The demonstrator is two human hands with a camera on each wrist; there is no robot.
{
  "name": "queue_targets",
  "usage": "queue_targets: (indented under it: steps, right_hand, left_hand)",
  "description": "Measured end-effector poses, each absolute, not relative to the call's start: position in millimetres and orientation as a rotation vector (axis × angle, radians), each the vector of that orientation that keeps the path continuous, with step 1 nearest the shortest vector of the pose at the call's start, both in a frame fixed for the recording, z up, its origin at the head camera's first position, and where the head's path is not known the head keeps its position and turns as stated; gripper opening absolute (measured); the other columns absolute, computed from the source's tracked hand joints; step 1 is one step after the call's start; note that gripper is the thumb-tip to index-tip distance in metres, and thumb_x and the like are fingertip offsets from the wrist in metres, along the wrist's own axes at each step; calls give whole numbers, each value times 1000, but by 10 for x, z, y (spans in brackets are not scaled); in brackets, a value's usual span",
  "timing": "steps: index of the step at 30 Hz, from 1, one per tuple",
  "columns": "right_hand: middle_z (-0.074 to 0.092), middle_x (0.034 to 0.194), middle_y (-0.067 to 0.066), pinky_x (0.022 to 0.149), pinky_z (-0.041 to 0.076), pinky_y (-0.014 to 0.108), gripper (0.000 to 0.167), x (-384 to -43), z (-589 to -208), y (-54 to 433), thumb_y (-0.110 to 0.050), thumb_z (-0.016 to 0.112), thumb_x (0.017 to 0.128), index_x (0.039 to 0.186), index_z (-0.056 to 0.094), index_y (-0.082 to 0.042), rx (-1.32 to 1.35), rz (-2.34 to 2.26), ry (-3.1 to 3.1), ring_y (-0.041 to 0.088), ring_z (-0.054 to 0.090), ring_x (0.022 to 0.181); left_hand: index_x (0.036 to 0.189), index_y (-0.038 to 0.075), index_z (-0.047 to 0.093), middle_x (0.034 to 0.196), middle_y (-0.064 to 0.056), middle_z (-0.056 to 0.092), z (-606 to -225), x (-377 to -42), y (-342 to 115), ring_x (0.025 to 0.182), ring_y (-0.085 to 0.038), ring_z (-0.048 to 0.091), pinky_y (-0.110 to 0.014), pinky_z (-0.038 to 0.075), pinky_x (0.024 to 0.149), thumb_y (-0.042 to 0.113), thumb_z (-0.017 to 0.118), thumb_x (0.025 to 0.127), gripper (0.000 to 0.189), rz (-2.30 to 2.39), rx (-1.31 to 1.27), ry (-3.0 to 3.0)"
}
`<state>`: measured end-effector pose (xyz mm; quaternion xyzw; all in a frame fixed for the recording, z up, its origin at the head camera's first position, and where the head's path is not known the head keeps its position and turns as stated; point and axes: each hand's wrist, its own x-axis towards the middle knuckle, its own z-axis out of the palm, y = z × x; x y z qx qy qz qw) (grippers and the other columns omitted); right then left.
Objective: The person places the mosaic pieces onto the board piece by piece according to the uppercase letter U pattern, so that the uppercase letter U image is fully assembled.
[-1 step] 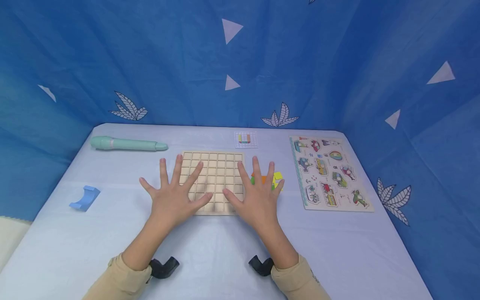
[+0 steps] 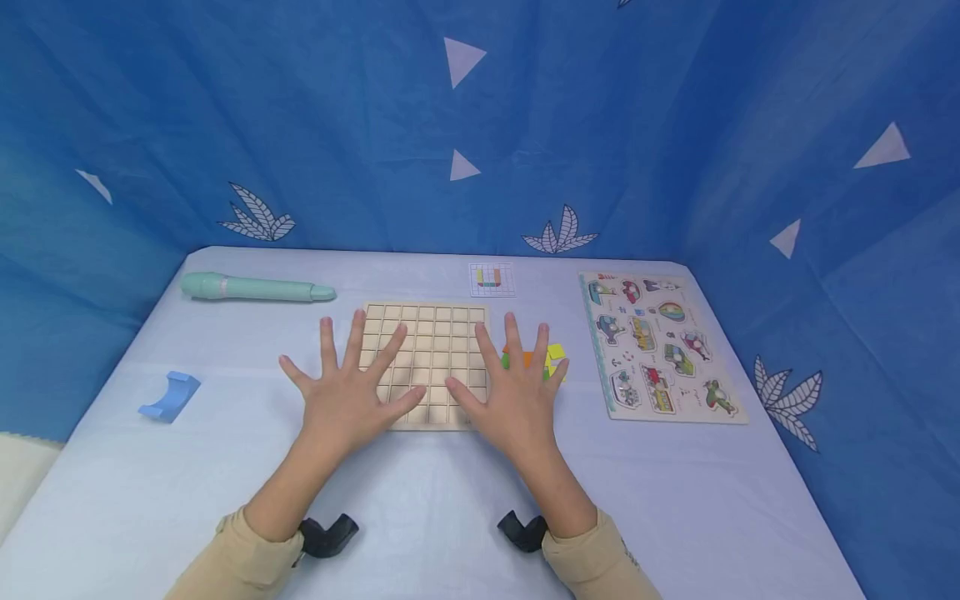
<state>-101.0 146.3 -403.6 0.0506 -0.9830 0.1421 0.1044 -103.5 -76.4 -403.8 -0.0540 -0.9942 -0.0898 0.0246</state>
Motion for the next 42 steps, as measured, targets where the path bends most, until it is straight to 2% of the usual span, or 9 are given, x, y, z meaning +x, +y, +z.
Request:
queue_targets:
  steps: [5,13,20,24,29,42]
  right_hand:
    - [15,168,9,106,9,85,84,-1006,-4055,1527,-74,52,85,156,30,-36,128,389,-2886,50,-4,151]
    - [20,166,10,115,21,71,84,-1000,-4069,1675,-72,53,86,156,32,-31,116,351,-2848,51,2,152]
    - [20,167,4,113,28,69,83,-1057,-4185,1597,-74,48,88,157,25,-36,158,348,-2870,45,7,153]
    - [23,166,3,115,27,68,80,-1123,-4283,1426,-73,46,89,157,27,-35,246,392,-2882,41,10,154]
    - [28,164,3,116,27,66,77,-1149,-4357,1347,-70,48,90,156,32,-33,285,399,-2872,39,16,153]
    - [28,164,4,117,26,64,75,-1086,-4329,1689,-66,50,91,155,34,-30,104,410,-2861,38,15,154]
  left_hand:
    - [156,49,10,167,-4,-16,-4057,-1058,-710,149,-44,-25,-89,-11,95,87,38,81,88,-295,-193,-3078]
    - [157,45,10,168,-7,-13,-4099,-1104,-685,150,-45,-22,-88,-11,97,86,39,82,90,-312,-228,-3058]
    - [158,41,10,168,-10,-8,-4218,-1025,-923,151,-44,-20,-86,-16,97,83,44,83,93,-372,-186,-3034]
    - [160,36,12,168,-15,-4,-4294,-907,-1131,150,-46,-19,-86,-19,95,80,49,84,95,-395,-120,-3044]
    - [160,33,15,167,-18,-3,-4351,-827,-1256,150,-48,-19,-87,-18,93,80,48,84,95,-402,-76,-3047]
    - [159,35,17,168,-15,-2,-4370,-1000,-1023,151,-46,-16,-88,-16,95,82,48,83,95,-421,-208,-2996]
